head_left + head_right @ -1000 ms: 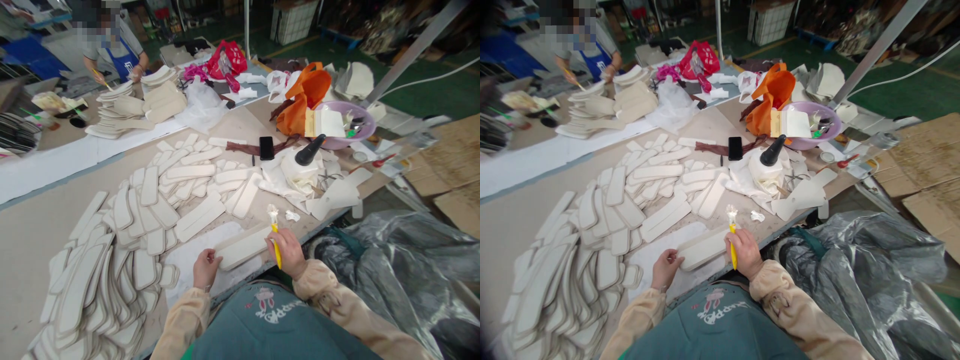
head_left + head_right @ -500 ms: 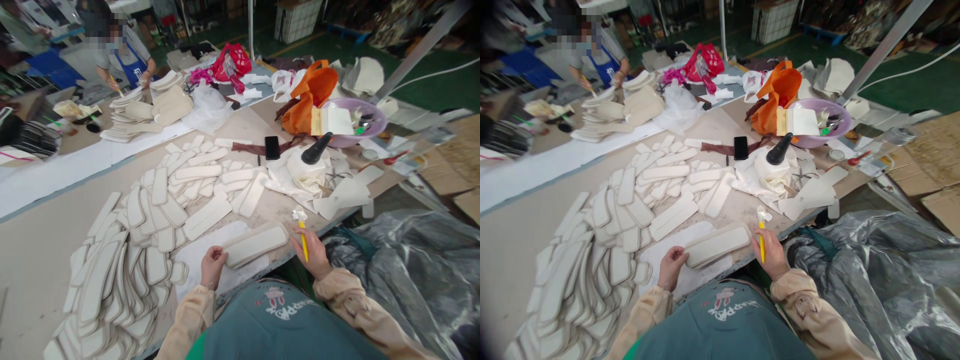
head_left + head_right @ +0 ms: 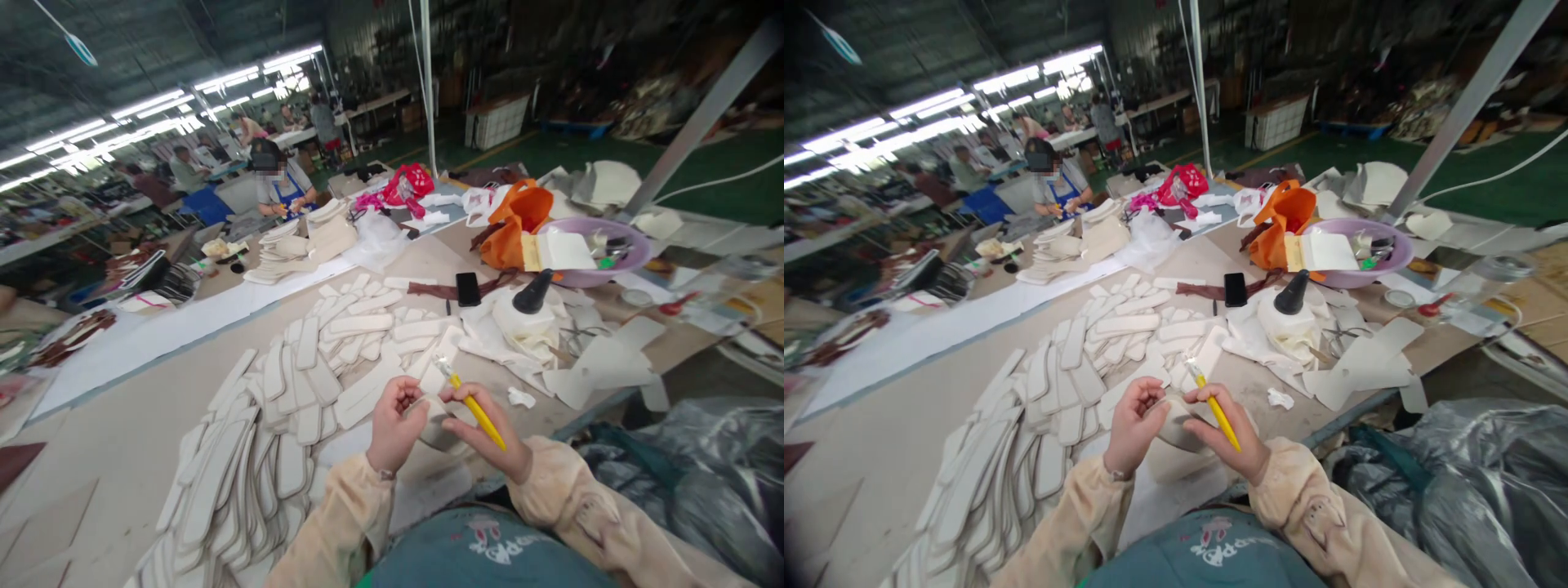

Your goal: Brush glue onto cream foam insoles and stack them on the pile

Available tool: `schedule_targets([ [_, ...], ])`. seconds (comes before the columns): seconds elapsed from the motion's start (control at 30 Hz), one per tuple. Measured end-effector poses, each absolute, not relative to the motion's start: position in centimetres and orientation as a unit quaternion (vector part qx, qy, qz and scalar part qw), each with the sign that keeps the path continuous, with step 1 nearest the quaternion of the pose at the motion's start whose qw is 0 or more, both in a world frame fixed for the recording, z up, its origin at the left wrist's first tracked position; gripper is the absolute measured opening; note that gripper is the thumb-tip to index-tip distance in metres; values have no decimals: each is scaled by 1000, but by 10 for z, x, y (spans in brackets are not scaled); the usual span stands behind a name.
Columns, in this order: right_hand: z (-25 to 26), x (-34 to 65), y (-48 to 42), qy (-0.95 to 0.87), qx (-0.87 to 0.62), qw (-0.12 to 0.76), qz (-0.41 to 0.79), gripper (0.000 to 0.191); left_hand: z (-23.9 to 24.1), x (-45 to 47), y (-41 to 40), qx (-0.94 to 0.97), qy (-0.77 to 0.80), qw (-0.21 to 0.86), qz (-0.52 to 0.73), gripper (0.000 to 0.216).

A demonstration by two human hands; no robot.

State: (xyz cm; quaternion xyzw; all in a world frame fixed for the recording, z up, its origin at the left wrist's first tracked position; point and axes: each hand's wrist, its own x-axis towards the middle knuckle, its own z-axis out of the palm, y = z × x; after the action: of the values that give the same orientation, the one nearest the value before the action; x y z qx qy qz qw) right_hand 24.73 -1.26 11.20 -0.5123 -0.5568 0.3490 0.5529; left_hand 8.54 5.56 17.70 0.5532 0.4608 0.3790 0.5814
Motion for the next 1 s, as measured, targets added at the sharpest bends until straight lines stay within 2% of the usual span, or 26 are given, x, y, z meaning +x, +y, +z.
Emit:
schedule_targets([
  [0.1,123,235,1,-458,-501,615,401,31,194,94,59,564,454,555,409,31],
  [0.2,136,231,10,-415,-486,650,412,33,199,96,60,523,432,600,424,42],
  [0.27,147,232,14,-418,-480,659,401,32,196,96,61,501,409,638,418,41],
  [0.43,170,231,19,-438,-480,662,373,30,190,97,63,482,393,649,438,31],
  [1.0,182,221,31,-467,-502,642,343,32,200,93,69,418,371,688,462,34],
])
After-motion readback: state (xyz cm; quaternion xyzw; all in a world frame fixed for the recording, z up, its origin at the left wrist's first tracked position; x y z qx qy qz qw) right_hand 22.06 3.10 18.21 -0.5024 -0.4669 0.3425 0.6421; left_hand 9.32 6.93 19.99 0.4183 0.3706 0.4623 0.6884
